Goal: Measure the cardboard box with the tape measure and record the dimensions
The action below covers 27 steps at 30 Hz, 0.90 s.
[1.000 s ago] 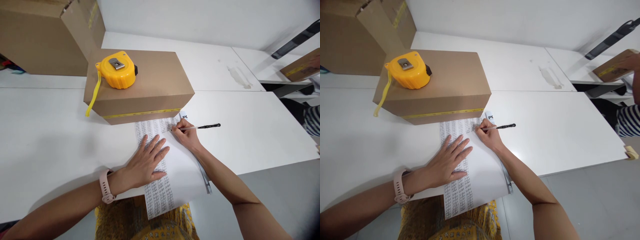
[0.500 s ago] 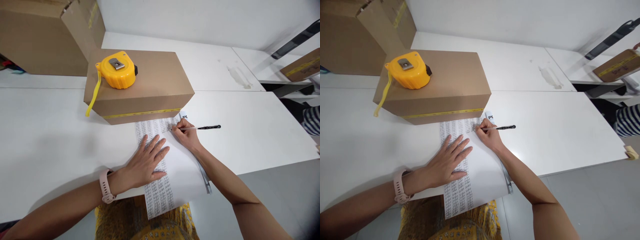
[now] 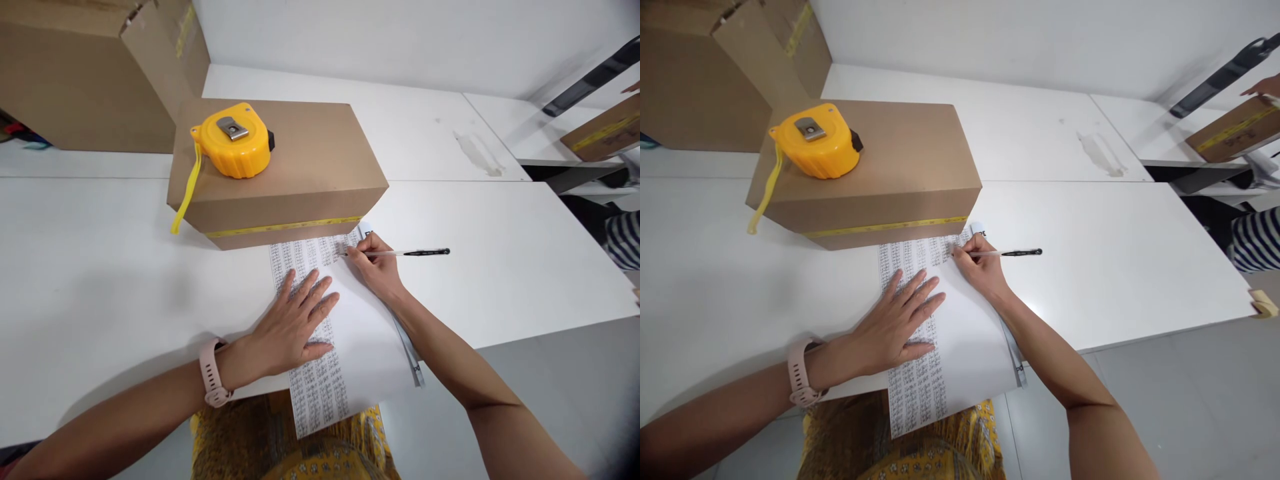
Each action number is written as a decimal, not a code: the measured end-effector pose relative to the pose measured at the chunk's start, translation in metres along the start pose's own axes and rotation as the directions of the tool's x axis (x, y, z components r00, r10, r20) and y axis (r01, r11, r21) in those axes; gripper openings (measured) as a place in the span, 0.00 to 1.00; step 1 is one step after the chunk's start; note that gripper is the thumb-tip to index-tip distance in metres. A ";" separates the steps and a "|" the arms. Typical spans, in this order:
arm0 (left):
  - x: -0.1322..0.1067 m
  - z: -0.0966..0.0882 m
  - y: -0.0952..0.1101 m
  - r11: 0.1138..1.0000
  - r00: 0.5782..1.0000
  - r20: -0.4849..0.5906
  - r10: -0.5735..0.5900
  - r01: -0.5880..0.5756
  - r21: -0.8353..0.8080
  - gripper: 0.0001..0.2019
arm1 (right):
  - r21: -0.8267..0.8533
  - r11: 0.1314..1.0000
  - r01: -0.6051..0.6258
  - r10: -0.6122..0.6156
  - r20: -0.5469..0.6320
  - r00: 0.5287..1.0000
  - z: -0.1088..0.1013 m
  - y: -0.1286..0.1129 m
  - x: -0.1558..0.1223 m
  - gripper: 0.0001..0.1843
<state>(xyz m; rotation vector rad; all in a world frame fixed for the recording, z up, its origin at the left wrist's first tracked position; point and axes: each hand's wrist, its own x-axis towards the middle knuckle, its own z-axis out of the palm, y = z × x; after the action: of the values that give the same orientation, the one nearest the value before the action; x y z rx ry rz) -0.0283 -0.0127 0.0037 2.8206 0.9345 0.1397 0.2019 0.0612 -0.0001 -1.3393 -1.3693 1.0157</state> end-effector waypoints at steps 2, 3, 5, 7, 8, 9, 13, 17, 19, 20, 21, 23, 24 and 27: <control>0.000 0.000 0.000 1.000 1.000 -0.007 0.002 -0.002 -0.005 0.39 | 0.067 0.997 -0.026 0.021 0.072 0.997 -0.004 -0.002 0.002 0.17; -0.001 0.000 0.000 1.000 1.000 -0.010 0.006 -0.006 -0.011 0.39 | 0.087 0.995 -0.040 0.030 0.123 0.992 -0.006 -0.002 0.003 0.18; -0.001 0.001 0.000 1.000 1.000 -0.013 0.009 -0.009 -0.018 0.39 | 0.102 0.993 -0.058 0.038 0.191 0.981 -0.010 -0.002 0.005 0.19; -0.001 0.001 0.000 1.000 1.000 -0.011 0.007 -0.007 -0.015 0.39 | 0.081 0.996 -0.044 0.028 0.185 0.982 -0.011 -0.001 0.005 0.18; -0.001 0.001 0.000 1.000 1.000 -0.011 0.004 -0.004 -0.011 0.39 | 0.051 0.998 -0.027 0.018 0.160 0.987 -0.010 0.000 0.005 0.18; 0.000 0.000 0.000 1.000 1.000 -0.010 0.003 -0.003 -0.008 0.39 | 0.010 1.000 -0.004 0.003 0.128 0.992 -0.009 0.000 0.005 0.18; 0.000 0.000 0.000 1.000 1.000 -0.016 0.010 -0.010 -0.016 0.39 | -0.157 0.985 0.067 -0.060 0.047 0.997 -0.003 -0.001 0.005 0.15; 0.000 0.000 -0.001 1.000 1.000 -0.015 0.011 -0.011 -0.017 0.39 | -0.187 0.979 0.086 -0.074 0.070 0.995 -0.001 -0.003 0.005 0.12; 0.000 0.000 -0.001 1.000 1.000 -0.015 0.009 -0.010 -0.014 0.39 | -0.186 0.979 0.089 -0.075 0.077 0.994 -0.001 -0.002 0.004 0.12; 0.000 0.000 -0.001 1.000 1.000 -0.016 0.009 -0.009 -0.013 0.39 | -0.188 0.978 0.091 -0.077 0.079 0.994 -0.001 -0.001 0.004 0.12; 0.000 0.001 -0.001 1.000 1.000 -0.016 0.009 -0.009 -0.012 0.39 | -0.192 0.977 0.097 -0.082 0.083 0.993 -0.001 0.000 0.004 0.11; 0.000 0.001 -0.001 1.000 1.000 -0.017 0.009 -0.009 -0.011 0.39 | -0.205 0.972 0.115 -0.098 0.094 0.991 -0.002 0.002 0.004 0.11; 0.000 0.001 -0.001 1.000 1.000 -0.018 0.009 -0.009 -0.011 0.39 | -0.211 0.970 0.123 -0.105 0.098 0.990 -0.002 0.002 0.005 0.11; 0.000 0.002 -0.001 1.000 1.000 -0.017 0.008 -0.009 -0.010 0.39 | -0.229 0.965 0.130 -0.108 0.106 0.988 -0.002 0.003 0.005 0.11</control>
<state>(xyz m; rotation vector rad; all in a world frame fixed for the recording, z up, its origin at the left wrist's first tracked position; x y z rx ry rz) -0.0286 -0.0118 0.0019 2.8187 0.9227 0.1694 0.2043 0.0663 -0.0020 -1.3759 -1.6622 0.8635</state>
